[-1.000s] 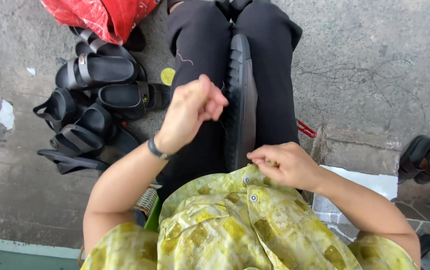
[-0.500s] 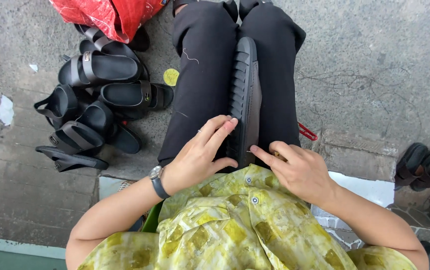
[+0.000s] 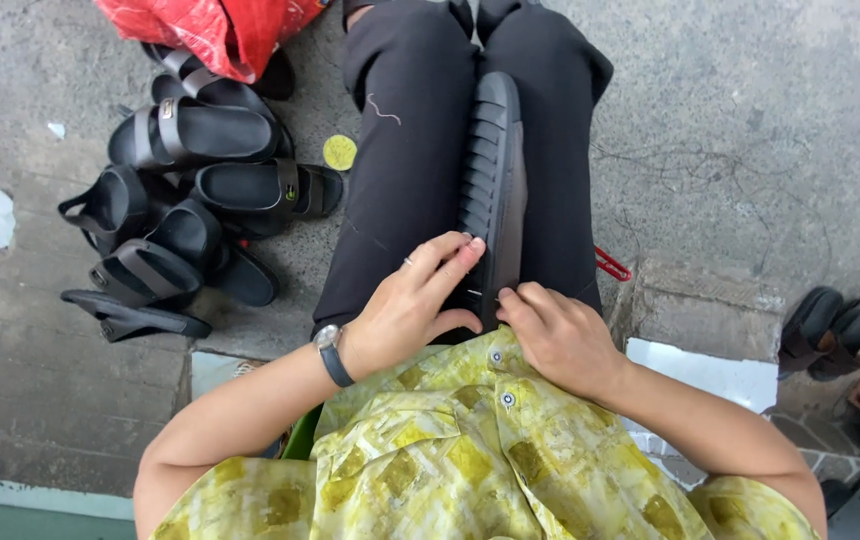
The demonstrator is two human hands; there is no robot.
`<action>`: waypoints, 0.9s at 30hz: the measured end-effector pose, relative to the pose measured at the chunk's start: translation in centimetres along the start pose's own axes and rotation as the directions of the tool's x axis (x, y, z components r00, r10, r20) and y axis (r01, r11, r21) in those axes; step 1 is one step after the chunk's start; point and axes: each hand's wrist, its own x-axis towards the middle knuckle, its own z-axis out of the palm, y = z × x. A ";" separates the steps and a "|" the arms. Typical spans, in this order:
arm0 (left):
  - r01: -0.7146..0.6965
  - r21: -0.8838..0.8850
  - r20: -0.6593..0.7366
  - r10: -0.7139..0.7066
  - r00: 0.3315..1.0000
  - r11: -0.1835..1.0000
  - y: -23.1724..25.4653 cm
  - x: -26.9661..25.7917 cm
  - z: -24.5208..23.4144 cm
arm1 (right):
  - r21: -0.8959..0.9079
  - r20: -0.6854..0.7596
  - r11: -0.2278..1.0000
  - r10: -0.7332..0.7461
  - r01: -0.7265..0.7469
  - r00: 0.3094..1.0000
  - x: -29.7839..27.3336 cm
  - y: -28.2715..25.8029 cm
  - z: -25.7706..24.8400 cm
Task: Hand-stitching a rubber sole onto a shoe using a needle and thread while sitting on the ground.
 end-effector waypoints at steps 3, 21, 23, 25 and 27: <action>-0.076 0.270 -0.007 0.081 0.997 0.960 0.2 -1.3 0.0 | 0.087 -0.048 0.995 0.043 -0.038 0.998 1.4 -0.9 -2.3; 0.093 0.107 0.046 -0.099 0.994 0.990 2.4 0.9 0.1 | -0.419 0.309 0.908 0.135 0.007 0.942 2.5 -0.6 -11.5; 0.024 0.026 0.010 -0.024 1.000 0.999 3.0 0.9 0.3 | -0.240 0.381 0.971 0.103 -0.009 0.919 2.2 -0.1 -12.4; -0.055 -0.054 -0.029 0.054 0.998 0.997 3.1 0.5 1.0 | -0.057 0.442 0.997 0.066 -0.045 0.895 1.4 0.3 -11.5; -0.232 0.026 -0.119 0.234 0.965 0.972 2.4 0.0 2.0 | 0.274 0.234 0.959 0.002 -0.068 0.972 0.3 0.8 -8.7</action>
